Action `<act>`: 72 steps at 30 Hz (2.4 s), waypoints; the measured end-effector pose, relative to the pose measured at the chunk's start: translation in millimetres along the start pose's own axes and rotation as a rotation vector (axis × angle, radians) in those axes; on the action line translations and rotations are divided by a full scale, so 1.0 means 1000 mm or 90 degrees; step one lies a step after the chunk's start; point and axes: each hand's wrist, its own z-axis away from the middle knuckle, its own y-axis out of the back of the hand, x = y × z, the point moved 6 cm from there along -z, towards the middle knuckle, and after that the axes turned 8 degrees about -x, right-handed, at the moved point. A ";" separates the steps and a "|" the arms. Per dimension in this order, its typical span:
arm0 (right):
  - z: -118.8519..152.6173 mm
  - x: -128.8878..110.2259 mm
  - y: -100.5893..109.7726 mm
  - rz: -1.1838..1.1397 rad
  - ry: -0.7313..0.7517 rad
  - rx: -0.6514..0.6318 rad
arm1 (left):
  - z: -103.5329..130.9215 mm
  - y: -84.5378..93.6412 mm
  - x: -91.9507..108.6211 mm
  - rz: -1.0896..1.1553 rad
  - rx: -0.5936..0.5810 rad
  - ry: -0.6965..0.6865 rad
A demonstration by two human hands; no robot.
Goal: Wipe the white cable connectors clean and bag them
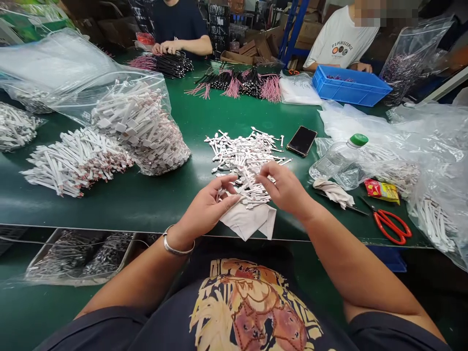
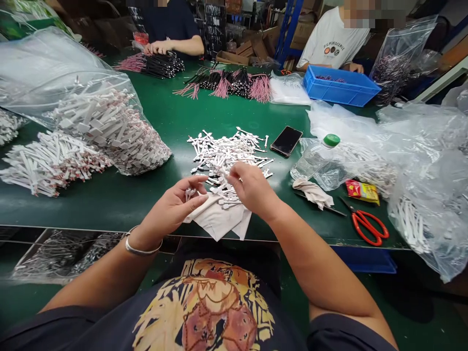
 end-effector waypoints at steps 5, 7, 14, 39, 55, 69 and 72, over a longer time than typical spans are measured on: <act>0.020 -0.024 -0.016 -0.296 -0.039 -0.189 | 0.001 -0.008 0.006 -0.003 -0.076 -0.048; 0.029 -0.023 -0.014 -0.337 -0.063 -0.150 | 0.003 -0.008 0.000 0.020 -0.059 -0.021; 0.063 -0.019 -0.005 -0.161 -0.062 0.046 | 0.012 -0.012 -0.010 0.064 -0.056 0.029; 0.040 0.042 -0.029 0.094 -0.115 -0.153 | 0.024 -0.023 -0.029 0.496 0.006 0.238; 0.082 -0.015 0.000 -0.037 -0.022 0.018 | 0.021 -0.034 -0.013 0.049 -0.089 0.071; 0.091 -0.016 -0.009 -0.160 -0.129 0.031 | 0.026 -0.048 -0.026 0.337 -0.144 0.213; 0.089 -0.019 -0.017 -0.181 -0.134 -0.007 | 0.023 -0.047 -0.032 0.406 -0.086 0.237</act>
